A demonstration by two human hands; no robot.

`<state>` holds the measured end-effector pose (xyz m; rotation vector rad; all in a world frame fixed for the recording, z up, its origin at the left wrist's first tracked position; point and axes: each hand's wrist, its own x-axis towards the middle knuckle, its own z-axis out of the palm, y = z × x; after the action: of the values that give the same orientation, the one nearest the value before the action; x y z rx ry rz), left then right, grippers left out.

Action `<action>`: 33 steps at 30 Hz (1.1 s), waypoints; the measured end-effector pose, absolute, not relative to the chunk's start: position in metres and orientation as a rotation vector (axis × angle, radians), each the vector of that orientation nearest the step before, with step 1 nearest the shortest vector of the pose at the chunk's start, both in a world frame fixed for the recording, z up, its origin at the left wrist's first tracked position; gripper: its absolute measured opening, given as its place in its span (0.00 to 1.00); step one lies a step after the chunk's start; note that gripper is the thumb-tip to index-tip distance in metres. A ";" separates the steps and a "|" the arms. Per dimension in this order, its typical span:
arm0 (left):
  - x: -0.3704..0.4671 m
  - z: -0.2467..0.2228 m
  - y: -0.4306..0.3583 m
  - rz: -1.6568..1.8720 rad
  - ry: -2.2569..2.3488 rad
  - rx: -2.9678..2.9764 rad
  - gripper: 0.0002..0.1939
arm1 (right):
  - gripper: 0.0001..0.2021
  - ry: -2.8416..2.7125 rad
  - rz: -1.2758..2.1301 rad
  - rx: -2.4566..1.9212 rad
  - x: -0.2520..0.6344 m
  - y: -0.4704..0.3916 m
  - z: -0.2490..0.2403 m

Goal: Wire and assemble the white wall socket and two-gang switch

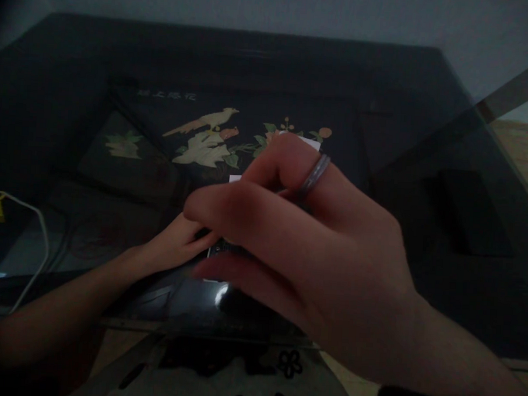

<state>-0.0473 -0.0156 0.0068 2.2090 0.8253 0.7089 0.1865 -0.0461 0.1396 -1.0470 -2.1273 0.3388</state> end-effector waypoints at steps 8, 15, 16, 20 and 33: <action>-0.047 0.011 -0.016 0.650 0.865 2.198 0.13 | 0.18 -2.269 0.417 -1.137 0.203 -0.055 0.140; -0.048 0.006 -0.016 0.700 0.834 2.207 0.14 | 0.12 -2.071 0.252 -1.070 0.182 -0.046 0.141; -0.048 0.007 -0.016 0.680 0.846 2.205 0.13 | 0.12 -2.068 0.254 -1.065 0.182 -0.046 0.141; -0.047 0.010 -0.016 0.619 0.880 2.200 0.13 | 0.20 -2.169 0.343 -1.126 0.195 -0.053 0.138; -0.047 0.008 -0.016 0.687 0.855 2.212 0.13 | 0.12 -2.067 0.298 -1.127 0.182 -0.048 0.150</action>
<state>-0.0473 -0.0156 0.0082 2.2123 0.8547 0.6875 0.1816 -0.0479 0.1503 -1.1275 -2.0667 0.2984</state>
